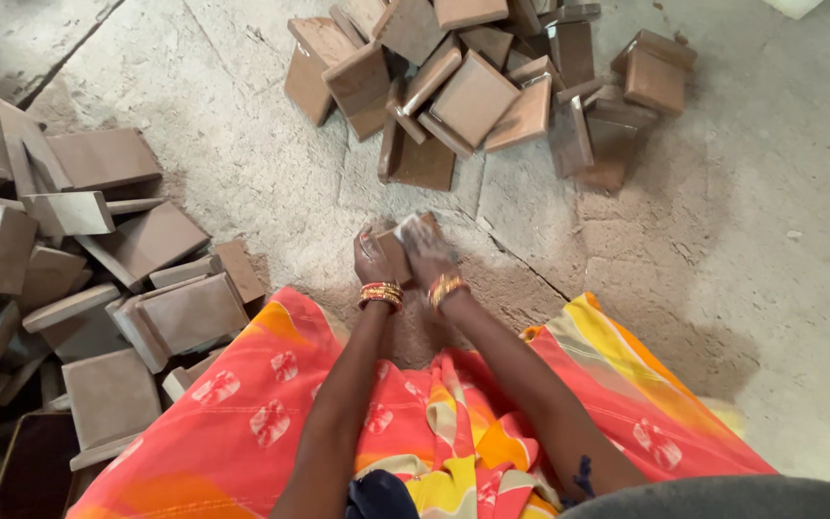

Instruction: The person sits on the floor and repeatedly picks up small wooden blocks, wipes each one with a white cloth, and places it into a growing pile. The person handles the blocks one at a time, turning them over to wipe multiple sides before stacking them.

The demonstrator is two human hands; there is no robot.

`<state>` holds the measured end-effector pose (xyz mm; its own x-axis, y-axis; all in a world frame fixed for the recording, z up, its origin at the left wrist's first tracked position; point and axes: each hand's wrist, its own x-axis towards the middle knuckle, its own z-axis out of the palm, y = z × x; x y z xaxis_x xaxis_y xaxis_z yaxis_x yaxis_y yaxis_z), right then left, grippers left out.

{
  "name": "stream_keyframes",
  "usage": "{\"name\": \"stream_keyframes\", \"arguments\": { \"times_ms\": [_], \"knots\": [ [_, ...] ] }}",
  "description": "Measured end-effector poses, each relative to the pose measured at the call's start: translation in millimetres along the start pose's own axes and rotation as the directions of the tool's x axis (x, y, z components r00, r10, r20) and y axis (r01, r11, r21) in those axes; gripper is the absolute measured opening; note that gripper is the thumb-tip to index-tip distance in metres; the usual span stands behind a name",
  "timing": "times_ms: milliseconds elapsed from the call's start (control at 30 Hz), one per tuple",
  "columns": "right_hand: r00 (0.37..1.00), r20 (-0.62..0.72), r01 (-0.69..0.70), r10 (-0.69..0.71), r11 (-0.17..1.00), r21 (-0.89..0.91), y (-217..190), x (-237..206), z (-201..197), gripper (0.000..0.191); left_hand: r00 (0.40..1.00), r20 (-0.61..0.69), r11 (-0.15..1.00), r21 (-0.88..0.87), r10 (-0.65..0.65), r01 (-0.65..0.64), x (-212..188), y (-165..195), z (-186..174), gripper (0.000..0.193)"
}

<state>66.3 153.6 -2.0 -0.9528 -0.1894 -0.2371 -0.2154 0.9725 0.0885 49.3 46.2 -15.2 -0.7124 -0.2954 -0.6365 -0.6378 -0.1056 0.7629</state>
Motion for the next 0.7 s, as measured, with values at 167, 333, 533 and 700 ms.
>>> {"name": "stream_keyframes", "arguments": {
  "times_ms": [167, 333, 533, 700],
  "knots": [
    [0.987, 0.1, -0.132, 0.123, 0.986, 0.099, -12.9, 1.2, 5.3, 0.08, 0.948, -0.047, 0.946, -0.076, 0.314, -0.317, -1.8, -0.7, 0.0, 0.034],
    [0.903, -0.413, -0.034, 0.123, 0.976, 0.216, -40.3, -66.5, 38.8, 0.063, 0.883, -0.076, 0.886, 0.027, 0.463, -0.463, 3.8, -9.7, -2.4, 0.033],
    [0.803, -0.523, -0.188, 0.286, 0.954, 0.234, -4.5, -46.3, 38.1, 0.069, 0.847, -0.12, 0.855, 0.052, 0.518, -0.515, 4.0, -10.6, -1.6, 0.031],
    [0.902, -0.315, -0.212, 0.297, 0.937, 0.277, -36.5, -75.7, 47.0, 0.064, 0.839, -0.102, 0.845, 0.091, 0.534, -0.527, 3.5, -13.3, -2.2, 0.032]
  ]
}}
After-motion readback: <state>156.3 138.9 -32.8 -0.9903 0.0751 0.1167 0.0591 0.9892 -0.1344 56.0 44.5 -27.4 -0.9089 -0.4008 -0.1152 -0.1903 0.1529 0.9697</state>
